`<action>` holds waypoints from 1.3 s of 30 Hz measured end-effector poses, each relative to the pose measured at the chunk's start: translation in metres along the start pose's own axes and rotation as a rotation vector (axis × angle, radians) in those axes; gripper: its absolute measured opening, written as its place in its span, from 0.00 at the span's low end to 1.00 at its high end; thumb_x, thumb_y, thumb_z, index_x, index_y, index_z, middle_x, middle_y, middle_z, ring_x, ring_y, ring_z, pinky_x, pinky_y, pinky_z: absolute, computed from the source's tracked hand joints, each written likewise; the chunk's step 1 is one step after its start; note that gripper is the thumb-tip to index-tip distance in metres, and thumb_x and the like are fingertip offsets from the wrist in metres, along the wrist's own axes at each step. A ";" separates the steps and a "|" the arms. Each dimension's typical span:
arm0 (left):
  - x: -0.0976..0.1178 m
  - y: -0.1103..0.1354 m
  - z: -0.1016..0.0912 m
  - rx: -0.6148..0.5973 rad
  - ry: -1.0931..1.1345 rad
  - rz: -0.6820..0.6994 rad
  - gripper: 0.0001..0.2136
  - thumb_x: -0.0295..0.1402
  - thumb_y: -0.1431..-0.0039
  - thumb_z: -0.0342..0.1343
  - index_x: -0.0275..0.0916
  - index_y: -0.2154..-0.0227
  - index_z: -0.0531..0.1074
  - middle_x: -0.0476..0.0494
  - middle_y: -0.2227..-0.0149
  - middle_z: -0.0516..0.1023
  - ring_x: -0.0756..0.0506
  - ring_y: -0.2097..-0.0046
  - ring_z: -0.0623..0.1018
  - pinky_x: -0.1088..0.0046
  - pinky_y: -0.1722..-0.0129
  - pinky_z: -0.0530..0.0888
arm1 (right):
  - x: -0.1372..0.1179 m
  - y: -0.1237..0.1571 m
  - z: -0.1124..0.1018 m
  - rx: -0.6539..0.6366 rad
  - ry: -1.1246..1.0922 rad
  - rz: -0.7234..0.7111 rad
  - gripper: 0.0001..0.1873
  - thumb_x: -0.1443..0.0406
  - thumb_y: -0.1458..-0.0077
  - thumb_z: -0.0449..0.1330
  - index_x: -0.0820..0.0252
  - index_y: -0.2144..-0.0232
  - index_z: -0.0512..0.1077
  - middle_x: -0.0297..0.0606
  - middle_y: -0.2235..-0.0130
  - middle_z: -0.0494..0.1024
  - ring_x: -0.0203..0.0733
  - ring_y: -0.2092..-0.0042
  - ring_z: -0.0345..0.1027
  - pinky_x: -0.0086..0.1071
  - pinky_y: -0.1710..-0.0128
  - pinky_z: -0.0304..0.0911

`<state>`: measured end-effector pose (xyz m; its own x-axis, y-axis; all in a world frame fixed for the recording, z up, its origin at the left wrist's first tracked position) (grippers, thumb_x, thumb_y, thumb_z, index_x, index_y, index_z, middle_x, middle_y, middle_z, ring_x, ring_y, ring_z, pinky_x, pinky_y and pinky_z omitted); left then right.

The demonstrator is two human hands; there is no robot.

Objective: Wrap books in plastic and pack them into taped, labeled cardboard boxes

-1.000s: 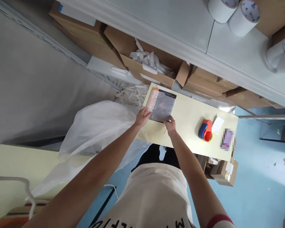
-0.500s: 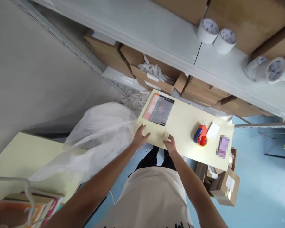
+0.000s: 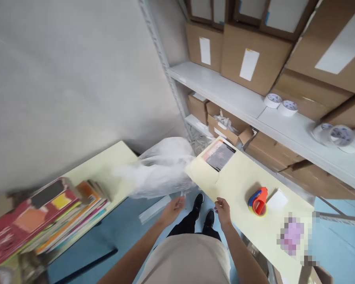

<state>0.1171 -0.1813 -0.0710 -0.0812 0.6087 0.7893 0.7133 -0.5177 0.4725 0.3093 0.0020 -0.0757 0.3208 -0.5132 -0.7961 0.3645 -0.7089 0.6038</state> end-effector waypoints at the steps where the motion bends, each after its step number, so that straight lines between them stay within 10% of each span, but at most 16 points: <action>1: -0.005 0.010 -0.006 0.014 0.017 -0.007 0.17 0.43 0.54 0.59 0.43 0.61 0.75 0.38 0.57 0.82 0.37 0.58 0.81 0.59 0.57 0.77 | -0.003 0.001 0.008 -0.040 0.014 -0.004 0.22 0.53 0.67 0.68 0.56 0.68 0.75 0.35 0.70 0.76 0.40 0.71 0.70 0.34 0.70 0.65; 14: -0.105 0.125 -0.125 0.412 0.297 -0.070 0.23 0.48 0.54 0.61 0.39 0.57 0.75 0.35 0.54 0.81 0.37 0.56 0.81 0.58 0.55 0.75 | 0.026 0.064 0.165 -0.521 0.299 -0.074 0.20 0.54 0.70 0.68 0.56 0.72 0.76 0.34 0.74 0.76 0.40 0.73 0.69 0.33 0.72 0.63; 23: -0.230 0.217 -0.246 0.741 0.485 -0.111 0.23 0.50 0.56 0.61 0.38 0.61 0.76 0.36 0.58 0.82 0.38 0.58 0.81 0.58 0.54 0.76 | 0.095 0.185 0.331 -0.848 0.411 -0.187 0.19 0.53 0.66 0.68 0.56 0.71 0.76 0.35 0.72 0.77 0.41 0.73 0.69 0.33 0.72 0.63; 31: -0.318 0.286 -0.304 1.096 0.991 -0.265 0.18 0.40 0.66 0.70 0.36 0.70 0.75 0.38 0.64 0.81 0.37 0.58 0.80 0.55 0.47 0.72 | 0.174 0.264 0.412 -1.124 0.680 -0.161 0.18 0.52 0.65 0.70 0.55 0.71 0.77 0.37 0.72 0.79 0.47 0.70 0.73 0.38 0.69 0.67; 39: -0.362 0.288 -0.364 1.277 1.361 -0.339 0.21 0.53 0.39 0.50 0.41 0.55 0.69 0.34 0.45 0.72 0.40 0.42 0.73 0.60 0.45 0.70 | 0.211 0.281 0.489 -1.166 0.767 -0.275 0.31 0.59 0.66 0.71 0.55 0.55 0.74 0.45 0.47 0.77 0.56 0.44 0.69 0.46 0.49 0.67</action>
<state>0.0987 -0.7694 -0.0779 -0.2722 -0.5772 0.7699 0.5171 0.5869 0.6229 0.0522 -0.5424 -0.0939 0.3721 0.2252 -0.9005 0.8710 0.2505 0.4225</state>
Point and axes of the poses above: each hand's wrist, its own y-axis away from the middle knuckle, its own z-axis out of the palm, x = y × z, the point moved 4 cm from there along -y, towards the middle knuckle
